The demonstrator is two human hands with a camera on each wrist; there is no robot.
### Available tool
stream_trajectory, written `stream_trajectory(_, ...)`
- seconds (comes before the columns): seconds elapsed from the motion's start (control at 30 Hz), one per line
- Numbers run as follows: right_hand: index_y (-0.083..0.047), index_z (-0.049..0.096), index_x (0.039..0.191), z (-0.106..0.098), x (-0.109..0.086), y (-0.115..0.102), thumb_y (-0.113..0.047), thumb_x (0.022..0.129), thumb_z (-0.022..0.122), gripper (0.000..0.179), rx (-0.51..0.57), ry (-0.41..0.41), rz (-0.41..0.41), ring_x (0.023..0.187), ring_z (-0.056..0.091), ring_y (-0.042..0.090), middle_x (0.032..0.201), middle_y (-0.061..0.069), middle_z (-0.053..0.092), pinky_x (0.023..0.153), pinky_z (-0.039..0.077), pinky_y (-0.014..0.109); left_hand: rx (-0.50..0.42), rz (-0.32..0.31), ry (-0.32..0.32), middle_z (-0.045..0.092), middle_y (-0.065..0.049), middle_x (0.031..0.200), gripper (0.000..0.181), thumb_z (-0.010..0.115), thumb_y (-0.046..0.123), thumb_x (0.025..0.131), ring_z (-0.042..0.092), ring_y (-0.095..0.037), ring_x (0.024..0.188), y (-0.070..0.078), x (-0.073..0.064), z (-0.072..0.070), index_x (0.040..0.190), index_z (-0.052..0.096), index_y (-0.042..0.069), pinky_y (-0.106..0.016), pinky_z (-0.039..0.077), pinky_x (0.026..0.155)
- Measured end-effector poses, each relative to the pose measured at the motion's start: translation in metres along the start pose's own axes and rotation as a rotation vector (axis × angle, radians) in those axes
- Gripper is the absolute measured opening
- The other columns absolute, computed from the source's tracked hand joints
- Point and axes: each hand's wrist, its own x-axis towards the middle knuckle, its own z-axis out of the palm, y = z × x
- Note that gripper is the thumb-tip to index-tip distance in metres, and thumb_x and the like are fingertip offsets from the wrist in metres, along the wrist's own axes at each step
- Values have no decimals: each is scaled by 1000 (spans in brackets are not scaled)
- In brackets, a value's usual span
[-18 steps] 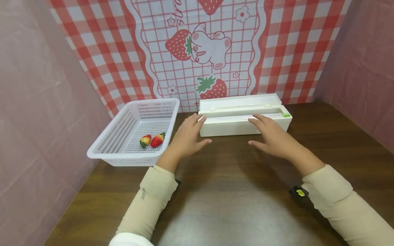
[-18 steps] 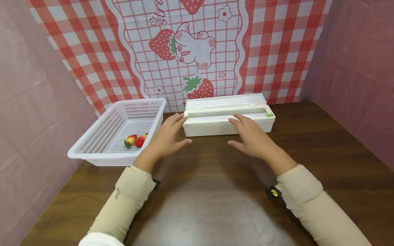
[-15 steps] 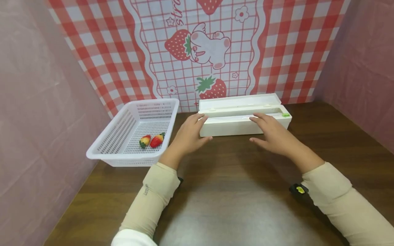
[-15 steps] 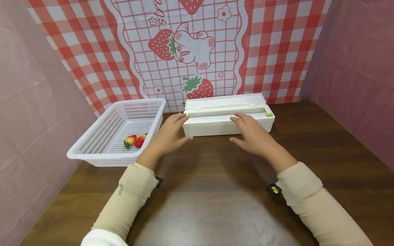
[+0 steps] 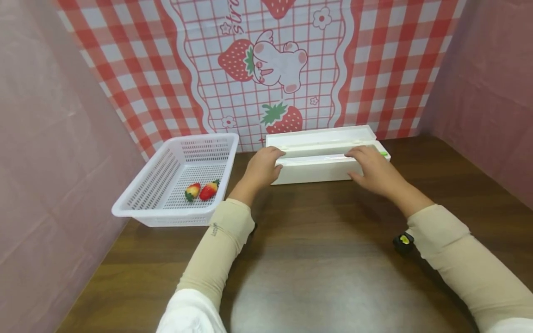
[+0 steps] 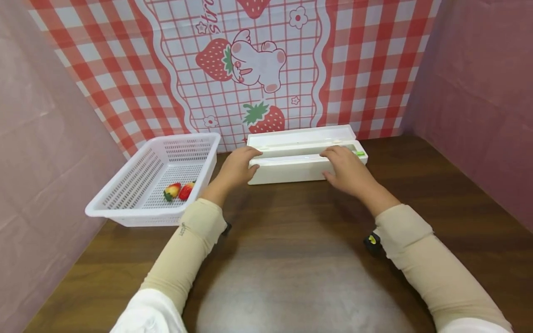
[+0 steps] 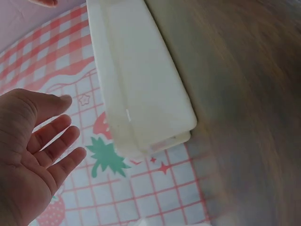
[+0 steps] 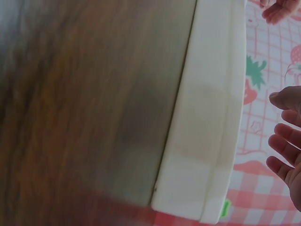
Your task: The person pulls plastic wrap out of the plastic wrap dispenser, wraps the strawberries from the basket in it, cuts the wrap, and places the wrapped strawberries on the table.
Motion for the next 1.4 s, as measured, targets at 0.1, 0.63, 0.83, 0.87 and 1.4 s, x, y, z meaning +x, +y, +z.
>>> stream_trajectory(0.1, 11, 61, 106, 0, -2, 8, 7, 74, 74, 35, -4, -4, 32, 103, 55, 45, 104, 27, 62, 93, 42, 57, 3, -45, -44, 64, -10, 125, 33, 63, 10, 92, 57, -25, 118, 1, 9, 6, 124, 66, 7, -36, 45, 100)
stream_trajectory(0.63, 12, 67, 101, -14, 0, 58, 8, 79, 56, 24, -75, -149, 278, 92, 55, 46, 96, 30, 64, 85, 44, 59, -9, -182, -221, 65, -4, 126, 45, 57, -1, 79, 59, -25, 116, -11, 40, 11, 119, 71, 15, -35, 53, 88)
stream_trajectory(0.83, 9, 69, 106, -19, 7, 66, -2, 84, 57, 27, -85, -289, 372, 101, 51, 49, 106, 30, 65, 84, 41, 63, 32, -135, -219, 69, 0, 117, 39, 59, 1, 81, 61, -21, 112, -15, 42, 11, 116, 73, 15, -35, 51, 92)
stream_trajectory(0.87, 8, 69, 106, -20, 8, 67, -4, 84, 57, 28, -83, -305, 379, 102, 51, 49, 105, 29, 65, 83, 41, 63, 37, -129, -217, 70, 0, 116, 38, 59, 2, 82, 62, -20, 110, -15, 42, 11, 115, 73, 15, -34, 51, 92)
stream_trajectory(1.4, 3, 68, 86, -19, 16, 74, -6, 85, 60, 12, -33, -307, 412, 75, 54, 34, 80, 17, 63, 69, 44, 52, -7, -147, -224, 70, -1, 115, 36, 53, -1, 88, 63, -20, 107, -19, 41, 9, 114, 73, 14, -32, 53, 84)
